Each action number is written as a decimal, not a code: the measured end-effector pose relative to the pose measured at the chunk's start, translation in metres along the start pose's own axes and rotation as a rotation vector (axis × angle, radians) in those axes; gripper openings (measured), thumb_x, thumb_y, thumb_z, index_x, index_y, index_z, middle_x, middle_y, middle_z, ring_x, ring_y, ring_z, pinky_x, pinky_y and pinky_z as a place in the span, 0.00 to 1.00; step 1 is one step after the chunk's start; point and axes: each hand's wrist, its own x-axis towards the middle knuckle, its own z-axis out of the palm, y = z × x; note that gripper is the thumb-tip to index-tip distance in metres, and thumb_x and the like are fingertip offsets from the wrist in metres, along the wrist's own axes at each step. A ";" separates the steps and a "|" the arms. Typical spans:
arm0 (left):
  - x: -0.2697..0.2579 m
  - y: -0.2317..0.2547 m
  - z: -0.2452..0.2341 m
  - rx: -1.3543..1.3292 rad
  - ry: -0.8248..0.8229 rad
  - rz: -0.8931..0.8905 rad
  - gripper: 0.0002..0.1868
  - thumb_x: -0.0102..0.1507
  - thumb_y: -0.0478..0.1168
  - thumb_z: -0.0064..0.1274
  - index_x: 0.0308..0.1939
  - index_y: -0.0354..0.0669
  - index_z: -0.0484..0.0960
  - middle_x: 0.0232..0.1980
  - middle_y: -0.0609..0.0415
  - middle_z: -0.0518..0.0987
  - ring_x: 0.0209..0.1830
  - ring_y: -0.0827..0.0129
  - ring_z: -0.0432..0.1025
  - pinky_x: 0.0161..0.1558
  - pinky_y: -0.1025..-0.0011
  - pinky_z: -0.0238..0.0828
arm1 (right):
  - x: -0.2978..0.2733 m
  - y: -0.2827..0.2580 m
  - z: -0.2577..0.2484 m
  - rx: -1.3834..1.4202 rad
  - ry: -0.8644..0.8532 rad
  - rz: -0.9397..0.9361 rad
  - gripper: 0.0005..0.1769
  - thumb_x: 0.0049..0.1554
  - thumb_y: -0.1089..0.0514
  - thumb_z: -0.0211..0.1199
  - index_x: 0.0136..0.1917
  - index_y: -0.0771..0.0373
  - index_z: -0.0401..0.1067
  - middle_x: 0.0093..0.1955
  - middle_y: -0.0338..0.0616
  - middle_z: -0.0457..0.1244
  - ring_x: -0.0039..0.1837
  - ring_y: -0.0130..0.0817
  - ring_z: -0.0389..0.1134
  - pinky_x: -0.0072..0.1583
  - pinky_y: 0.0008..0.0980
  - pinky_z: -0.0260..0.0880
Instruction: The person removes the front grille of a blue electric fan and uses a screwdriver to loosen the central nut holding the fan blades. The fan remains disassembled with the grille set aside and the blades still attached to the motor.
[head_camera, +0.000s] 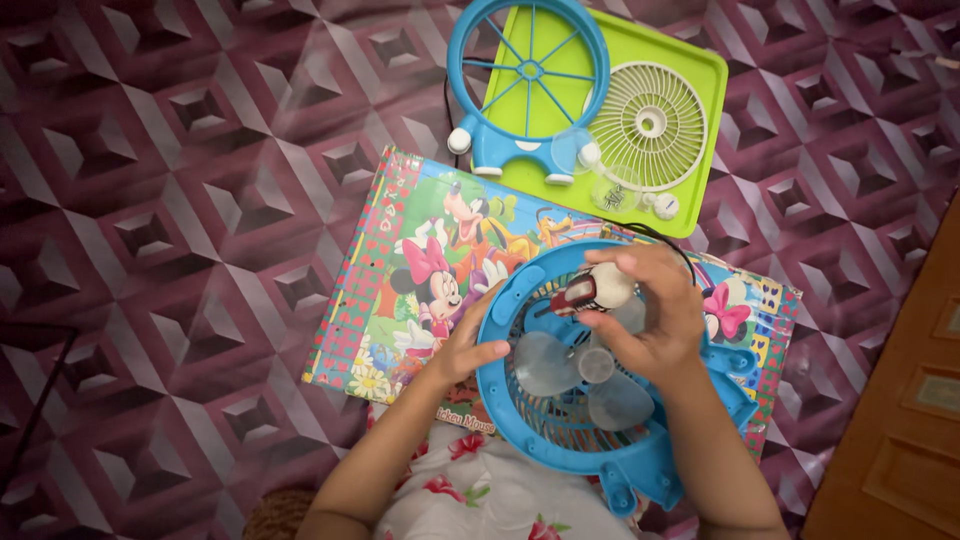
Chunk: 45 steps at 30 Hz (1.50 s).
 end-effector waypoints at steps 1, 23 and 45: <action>0.001 -0.001 -0.001 0.001 0.001 -0.001 0.53 0.61 0.56 0.59 0.80 0.28 0.53 0.81 0.40 0.59 0.81 0.56 0.55 0.80 0.59 0.48 | 0.000 0.003 0.001 0.093 0.000 0.009 0.24 0.58 0.59 0.73 0.63 0.64 0.65 0.59 0.52 0.66 0.62 0.44 0.71 0.64 0.38 0.72; 0.004 0.007 0.003 -0.067 0.006 -0.045 0.57 0.59 0.59 0.61 0.80 0.29 0.53 0.79 0.41 0.63 0.80 0.56 0.58 0.79 0.59 0.50 | 0.003 -0.004 0.000 0.049 0.061 -0.058 0.18 0.66 0.48 0.59 0.59 0.65 0.70 0.55 0.53 0.67 0.58 0.48 0.72 0.70 0.55 0.71; 0.005 0.003 0.001 -0.074 0.012 -0.071 0.59 0.58 0.61 0.61 0.80 0.29 0.51 0.81 0.40 0.60 0.81 0.56 0.56 0.79 0.59 0.49 | 0.001 0.003 0.002 0.006 0.061 -0.064 0.17 0.59 0.59 0.60 0.60 0.66 0.69 0.58 0.59 0.67 0.62 0.49 0.70 0.73 0.56 0.68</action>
